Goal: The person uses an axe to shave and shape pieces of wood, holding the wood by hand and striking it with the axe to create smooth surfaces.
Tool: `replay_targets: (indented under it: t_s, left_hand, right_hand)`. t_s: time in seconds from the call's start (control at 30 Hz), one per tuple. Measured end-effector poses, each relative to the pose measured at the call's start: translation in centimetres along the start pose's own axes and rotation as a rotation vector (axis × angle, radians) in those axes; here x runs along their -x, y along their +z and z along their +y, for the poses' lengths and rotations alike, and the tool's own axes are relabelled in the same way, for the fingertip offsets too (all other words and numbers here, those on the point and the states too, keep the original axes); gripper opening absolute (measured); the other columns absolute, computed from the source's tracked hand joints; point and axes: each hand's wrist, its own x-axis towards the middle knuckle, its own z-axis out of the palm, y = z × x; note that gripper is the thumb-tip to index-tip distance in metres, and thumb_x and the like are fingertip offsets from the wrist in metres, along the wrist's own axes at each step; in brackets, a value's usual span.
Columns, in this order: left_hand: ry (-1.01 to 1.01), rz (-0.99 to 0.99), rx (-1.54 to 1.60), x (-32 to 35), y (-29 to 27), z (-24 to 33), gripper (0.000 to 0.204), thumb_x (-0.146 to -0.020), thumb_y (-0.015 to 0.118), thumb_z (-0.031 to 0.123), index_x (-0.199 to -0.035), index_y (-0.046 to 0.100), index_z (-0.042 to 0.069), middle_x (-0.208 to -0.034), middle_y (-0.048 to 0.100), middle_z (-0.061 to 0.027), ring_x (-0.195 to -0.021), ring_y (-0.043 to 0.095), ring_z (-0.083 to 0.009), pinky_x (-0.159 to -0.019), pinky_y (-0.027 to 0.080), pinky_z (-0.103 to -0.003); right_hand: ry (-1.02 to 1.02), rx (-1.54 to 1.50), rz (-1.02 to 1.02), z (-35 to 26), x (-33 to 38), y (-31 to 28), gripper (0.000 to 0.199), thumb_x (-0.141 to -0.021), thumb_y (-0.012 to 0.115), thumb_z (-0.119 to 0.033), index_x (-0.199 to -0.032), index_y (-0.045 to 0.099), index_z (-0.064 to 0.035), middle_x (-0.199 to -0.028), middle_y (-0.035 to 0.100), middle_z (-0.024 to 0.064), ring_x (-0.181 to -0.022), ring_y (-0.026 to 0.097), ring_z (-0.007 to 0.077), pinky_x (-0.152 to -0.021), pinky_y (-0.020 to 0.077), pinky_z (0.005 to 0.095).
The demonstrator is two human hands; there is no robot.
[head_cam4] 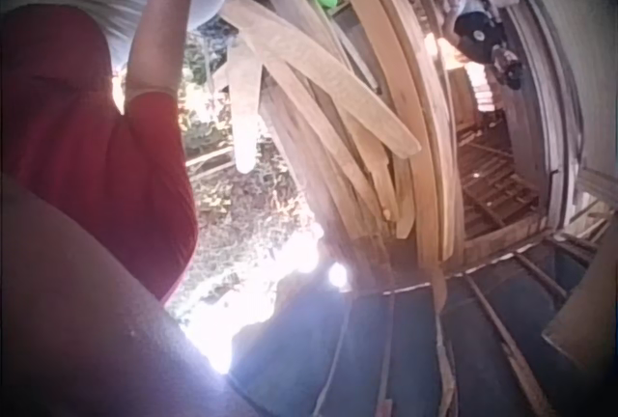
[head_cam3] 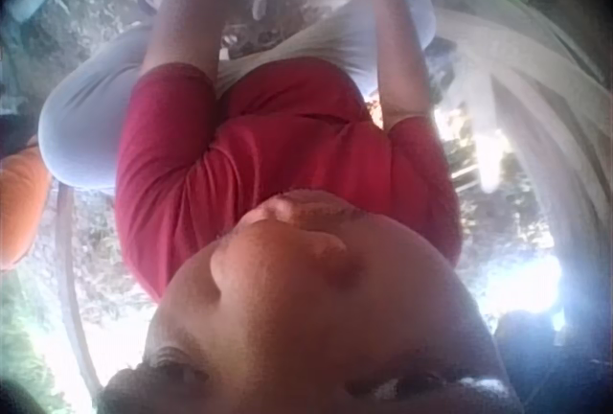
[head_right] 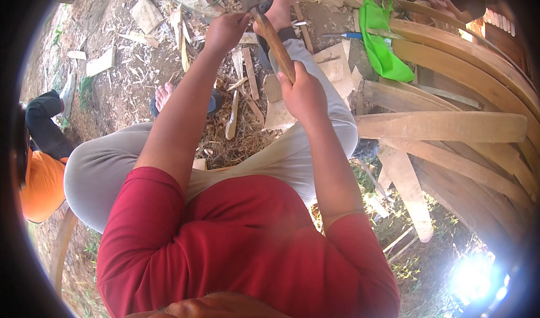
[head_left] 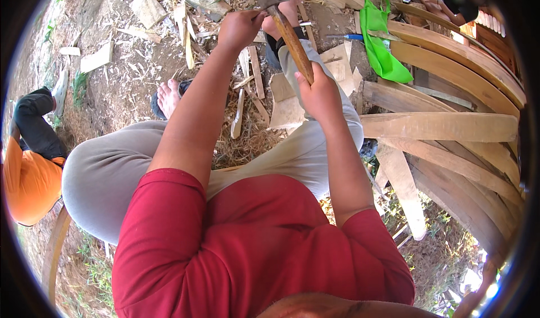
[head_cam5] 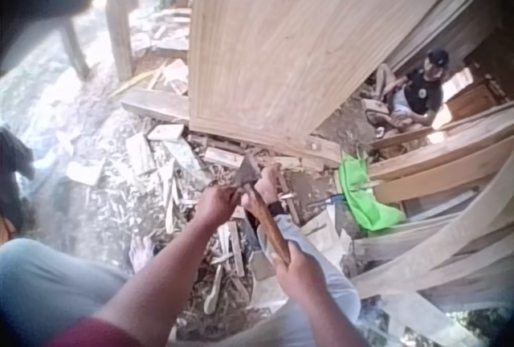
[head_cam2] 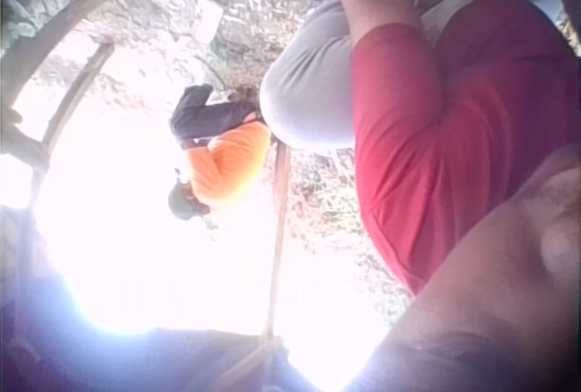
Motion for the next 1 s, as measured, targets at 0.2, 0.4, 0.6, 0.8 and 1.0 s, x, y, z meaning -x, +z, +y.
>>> replay_targets:
  t_s: [0.2,0.4,0.6,0.8,1.0]
  left_hand:
    - [-0.015,-0.014,-0.006,-0.2,-0.3,-0.1,0.036,-0.100,0.065,0.043,-0.120,0.078,0.017,-0.106,0.076,-0.0199,-0.098,0.072,-0.0390,-0.088,0.057,-0.046]
    - [-0.041,-0.033,0.001,-0.1,-0.4,0.3,0.038,-0.100,0.064,0.045,-0.120,0.078,0.016,-0.108,0.076,-0.0190,-0.100,0.072,-0.0389,-0.091,0.057,-0.045]
    - [0.006,0.037,-0.030,0.1,-0.3,0.4,0.033,-0.098,0.066,0.041,-0.114,0.080,0.017,-0.097,0.076,-0.0181,-0.091,0.073,-0.0389,-0.083,0.058,-0.046]
    - [-0.055,-0.029,-0.015,-0.1,-0.5,0.2,0.036,-0.099,0.065,0.045,-0.118,0.079,0.018,-0.106,0.076,-0.0189,-0.099,0.073,-0.0386,-0.090,0.058,-0.045]
    - [-0.035,-0.009,0.033,-0.1,-0.4,0.1,0.037,-0.098,0.066,0.045,-0.116,0.080,0.016,-0.106,0.076,-0.0188,-0.099,0.073,-0.0380,-0.089,0.058,-0.045]
  right_hand:
    - [0.014,-0.002,0.005,0.0,0.0,0.0,0.040,-0.101,0.063,-0.035,-0.126,0.058,-0.0046,-0.095,0.072,0.0266,-0.093,0.069,0.0486,-0.077,0.0525,0.0559]
    - [0.021,0.000,-0.004,-0.2,0.3,-0.8,0.038,-0.101,0.063,-0.035,-0.124,0.059,-0.0047,-0.095,0.072,0.0267,-0.094,0.069,0.0484,-0.078,0.0527,0.0558]
    - [0.014,0.014,-0.012,-0.4,0.3,-1.2,0.037,-0.101,0.063,-0.035,-0.122,0.060,-0.0050,-0.095,0.072,0.0265,-0.095,0.069,0.0484,-0.079,0.0527,0.0560]
    - [0.015,-0.008,-0.004,-0.5,0.3,-0.8,0.036,-0.101,0.063,-0.035,-0.122,0.060,-0.0049,-0.096,0.072,0.0268,-0.095,0.068,0.0491,-0.079,0.0526,0.0559]
    - [0.010,-0.011,-0.003,-0.5,0.3,-0.8,0.036,-0.101,0.063,-0.035,-0.122,0.060,-0.0049,-0.095,0.072,0.0266,-0.095,0.068,0.0491,-0.079,0.0526,0.0556]
